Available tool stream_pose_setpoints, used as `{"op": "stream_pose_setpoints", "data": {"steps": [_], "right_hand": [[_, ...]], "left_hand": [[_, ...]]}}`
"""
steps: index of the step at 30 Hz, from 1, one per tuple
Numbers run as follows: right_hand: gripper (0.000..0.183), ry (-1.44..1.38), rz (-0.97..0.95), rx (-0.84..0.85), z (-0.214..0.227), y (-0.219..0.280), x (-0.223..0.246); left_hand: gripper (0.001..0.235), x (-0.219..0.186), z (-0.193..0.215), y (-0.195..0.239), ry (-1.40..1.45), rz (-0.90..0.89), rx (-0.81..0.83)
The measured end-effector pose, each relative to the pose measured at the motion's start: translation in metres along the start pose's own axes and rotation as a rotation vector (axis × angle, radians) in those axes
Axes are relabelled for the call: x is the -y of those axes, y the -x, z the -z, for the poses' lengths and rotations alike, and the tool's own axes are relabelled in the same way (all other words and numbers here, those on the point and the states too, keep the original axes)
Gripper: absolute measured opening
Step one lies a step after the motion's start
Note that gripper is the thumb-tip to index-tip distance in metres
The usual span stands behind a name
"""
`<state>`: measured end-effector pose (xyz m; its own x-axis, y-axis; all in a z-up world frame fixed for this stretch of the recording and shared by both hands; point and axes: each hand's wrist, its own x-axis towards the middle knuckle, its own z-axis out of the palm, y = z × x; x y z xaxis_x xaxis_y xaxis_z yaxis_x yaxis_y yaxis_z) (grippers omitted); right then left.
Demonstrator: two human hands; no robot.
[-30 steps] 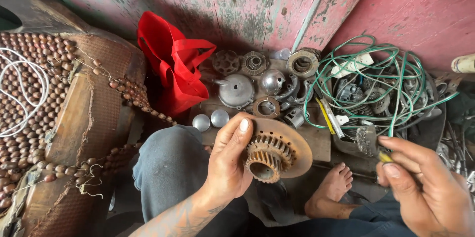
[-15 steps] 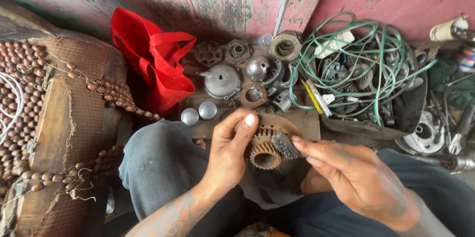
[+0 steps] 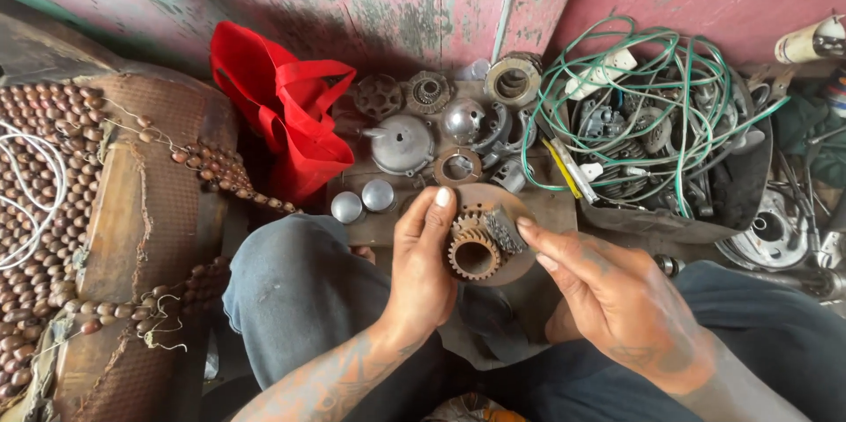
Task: Cleaning a metal gear component from a motorcycle using a small brush to remove dirt and debris.
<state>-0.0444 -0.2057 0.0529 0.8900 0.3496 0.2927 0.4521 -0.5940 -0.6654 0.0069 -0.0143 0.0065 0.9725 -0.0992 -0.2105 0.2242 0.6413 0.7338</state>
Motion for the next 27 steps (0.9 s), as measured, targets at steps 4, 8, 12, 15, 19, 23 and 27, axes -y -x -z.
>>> {"op": "stream_pose_setpoints", "data": {"steps": [4,8,12,15,19,23,27], "right_hand": [[0.04,0.02,0.004,0.008,-0.018,0.014,-0.007],[0.038,0.146,-0.226,0.232,-0.051,0.036,-0.029],[0.04,0.029,-0.402,0.151,-0.002,0.014,-0.013],[0.042,-0.018,-0.497,-0.013,0.015,0.011,-0.004],[0.041,-0.029,-0.333,-0.049,0.018,0.007,0.003],[0.041,0.016,-0.202,-0.026,0.015,-0.001,0.004],[0.043,-0.03,-0.376,0.089,0.016,-0.006,0.003]], "left_hand": [[0.02,-0.01,0.005,-0.013,-0.032,-0.179,-0.125],[0.026,-0.06,0.02,-0.029,-0.005,-0.46,-0.216],[0.031,-0.056,0.012,-0.019,-0.022,-0.436,-0.266],[0.029,-0.042,0.009,-0.015,0.042,-0.216,-0.142],[0.023,-0.031,0.003,-0.006,0.119,-0.089,-0.032],[0.025,-0.027,-0.003,0.001,0.012,-0.102,0.025],[0.023,-0.015,-0.002,0.005,-0.058,-0.084,0.033]]}}
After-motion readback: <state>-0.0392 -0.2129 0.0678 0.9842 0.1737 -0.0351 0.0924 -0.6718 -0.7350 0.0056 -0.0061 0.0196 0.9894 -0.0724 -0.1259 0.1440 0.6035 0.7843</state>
